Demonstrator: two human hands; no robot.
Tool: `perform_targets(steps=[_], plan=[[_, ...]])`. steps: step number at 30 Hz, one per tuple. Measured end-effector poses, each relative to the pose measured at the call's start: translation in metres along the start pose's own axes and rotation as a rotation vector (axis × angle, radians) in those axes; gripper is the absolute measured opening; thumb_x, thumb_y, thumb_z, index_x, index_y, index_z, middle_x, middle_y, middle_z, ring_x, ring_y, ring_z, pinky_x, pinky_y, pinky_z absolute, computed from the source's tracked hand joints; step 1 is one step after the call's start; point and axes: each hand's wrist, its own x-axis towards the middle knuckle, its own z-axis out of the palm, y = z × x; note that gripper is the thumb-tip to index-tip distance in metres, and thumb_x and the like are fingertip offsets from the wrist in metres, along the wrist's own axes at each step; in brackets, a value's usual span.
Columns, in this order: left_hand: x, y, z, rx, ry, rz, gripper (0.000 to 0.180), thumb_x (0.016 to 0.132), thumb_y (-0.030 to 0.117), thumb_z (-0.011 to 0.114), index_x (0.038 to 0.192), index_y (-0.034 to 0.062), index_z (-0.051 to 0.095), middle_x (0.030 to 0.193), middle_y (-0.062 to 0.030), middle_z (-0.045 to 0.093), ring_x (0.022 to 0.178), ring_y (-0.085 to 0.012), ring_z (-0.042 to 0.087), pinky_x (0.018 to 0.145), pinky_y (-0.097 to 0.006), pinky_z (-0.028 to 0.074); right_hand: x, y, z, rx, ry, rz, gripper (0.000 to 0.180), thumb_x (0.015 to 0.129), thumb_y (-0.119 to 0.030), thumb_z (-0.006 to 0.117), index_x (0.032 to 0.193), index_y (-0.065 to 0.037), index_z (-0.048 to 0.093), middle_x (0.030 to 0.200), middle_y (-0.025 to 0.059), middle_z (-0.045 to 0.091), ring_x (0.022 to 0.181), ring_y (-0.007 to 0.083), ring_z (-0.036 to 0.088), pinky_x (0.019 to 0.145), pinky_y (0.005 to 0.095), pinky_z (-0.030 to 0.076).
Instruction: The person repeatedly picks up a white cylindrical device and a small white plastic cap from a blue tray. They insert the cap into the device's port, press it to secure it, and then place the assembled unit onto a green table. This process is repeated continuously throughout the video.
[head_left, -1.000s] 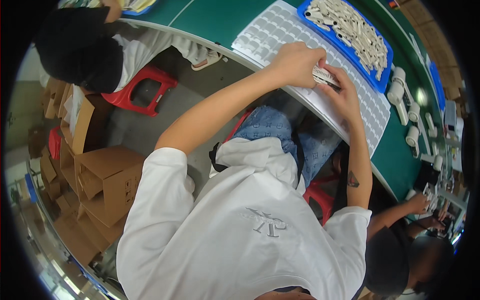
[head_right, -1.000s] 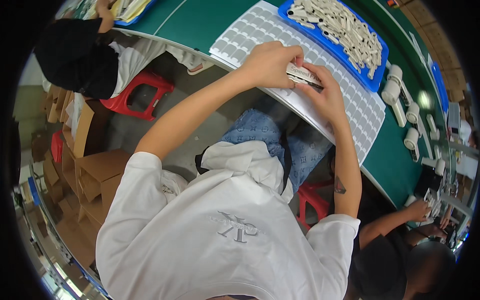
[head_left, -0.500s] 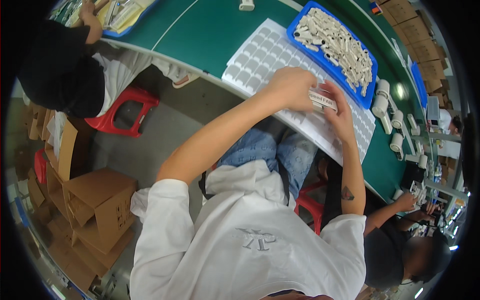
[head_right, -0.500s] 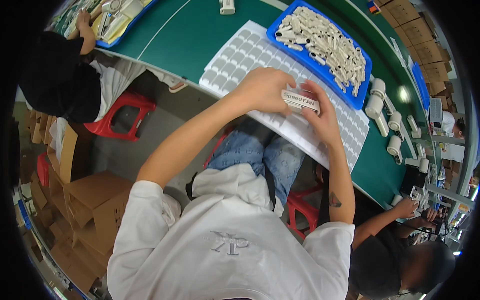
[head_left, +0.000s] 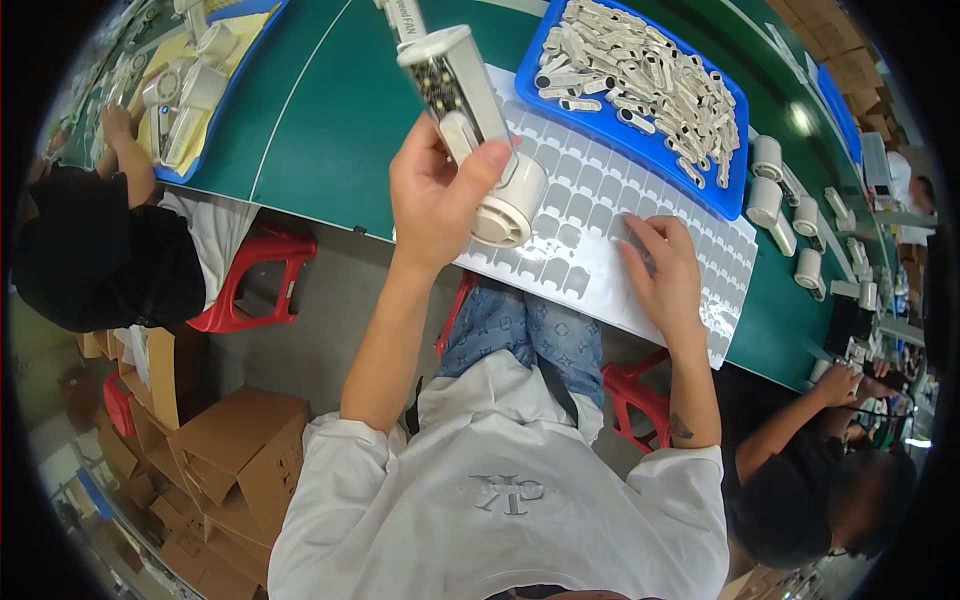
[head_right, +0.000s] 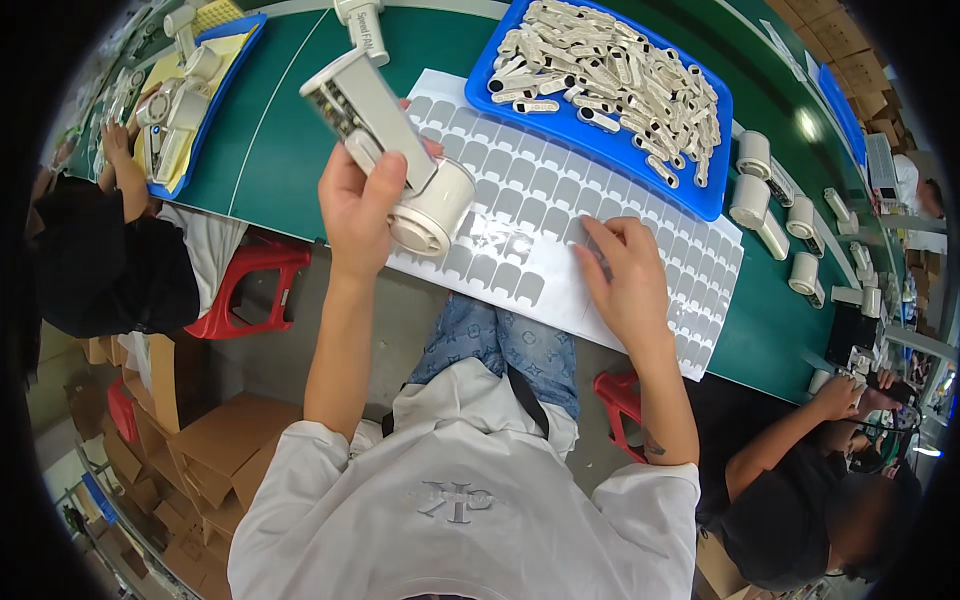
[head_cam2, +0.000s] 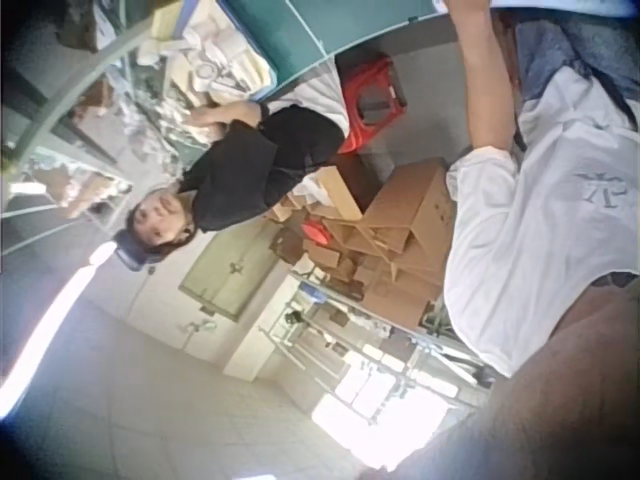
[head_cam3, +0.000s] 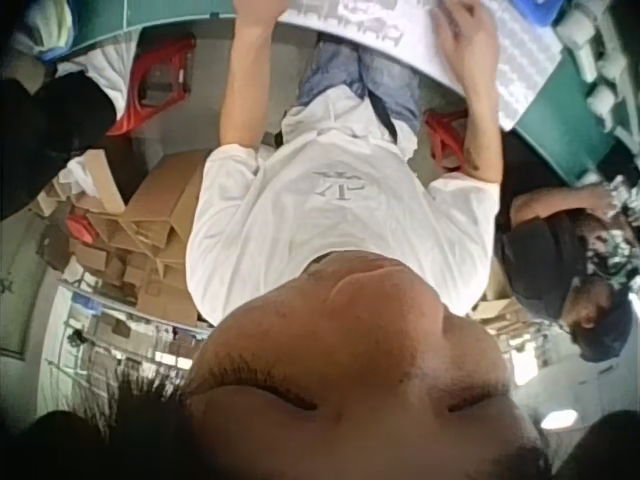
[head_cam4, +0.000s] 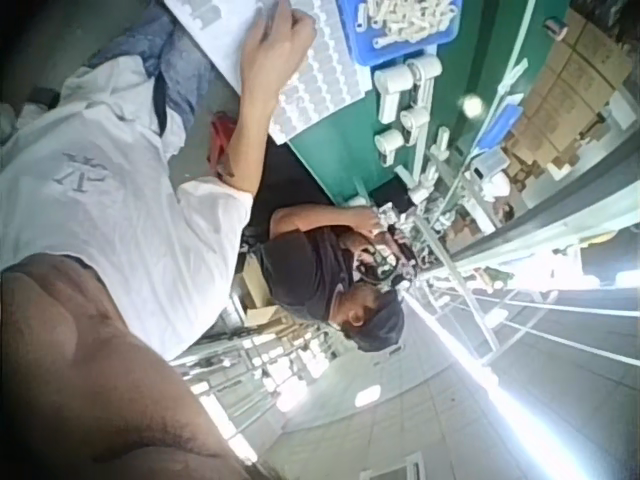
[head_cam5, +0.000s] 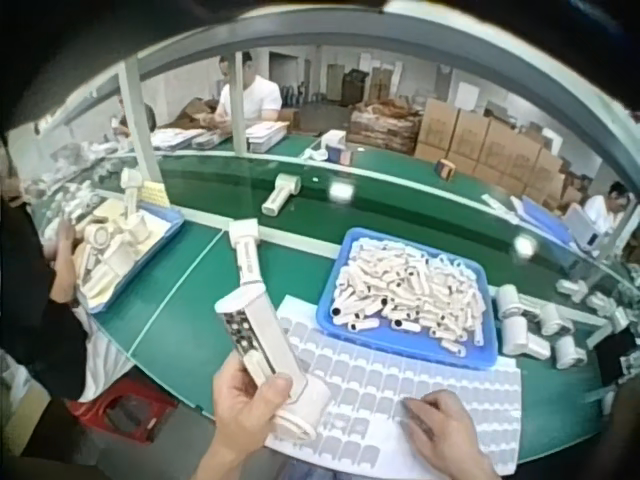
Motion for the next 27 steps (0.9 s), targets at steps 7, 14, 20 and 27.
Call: perform_targets(steps=[7,14,20,27], plan=[[-0.003,-0.004,0.015,-0.089,0.000,-0.005,0.052,0.088,0.027,0.063,0.123,-0.0078,0.045,0.098,-0.0205,0.067,0.090,-0.0235,0.067,0.079,-0.033,0.054,0.005,0.008,0.011,0.032,0.046,-0.011,0.025,0.077,-0.005,0.072,0.101,-0.002,0.068,0.089,0.0100,0.059,0.082,0.0281,0.057,0.072,0.0362,0.047],[0.003,-0.003,0.027,-0.053,-0.018,-0.098,0.027,0.086,0.020,0.065,0.100,-0.0014,0.056,0.079,-0.0153,0.069,0.075,-0.0194,0.069,0.068,-0.032,0.055,0.006,0.002,0.012,0.056,0.075,0.035,0.022,0.078,-0.002,0.070,0.101,-0.001,0.068,0.095,0.0115,0.058,0.082,0.0280,0.058,0.074,0.0357,0.047],[0.000,-0.001,0.065,-0.033,-0.082,-0.028,0.020,0.078,-0.001,0.069,0.096,-0.0003,0.061,0.085,-0.0047,0.067,0.077,-0.0091,0.063,0.067,-0.025,0.051,0.002,0.007,0.012,0.138,0.047,0.136,0.016,0.079,-0.001,0.069,0.095,0.000,0.066,0.105,0.0118,0.061,0.089,0.0230,0.060,0.080,0.0306,0.049],[0.002,-0.009,0.080,-0.010,-0.225,0.055,0.042,0.068,0.010,0.088,0.099,0.0027,0.059,0.083,-0.0006,0.062,0.074,-0.0066,0.058,0.063,-0.023,0.047,-0.010,0.028,-0.019,0.960,0.053,0.310,0.016,0.082,0.001,0.065,0.097,-0.001,0.062,0.123,0.0148,0.059,0.102,0.0215,0.058,0.091,0.0342,0.046]])
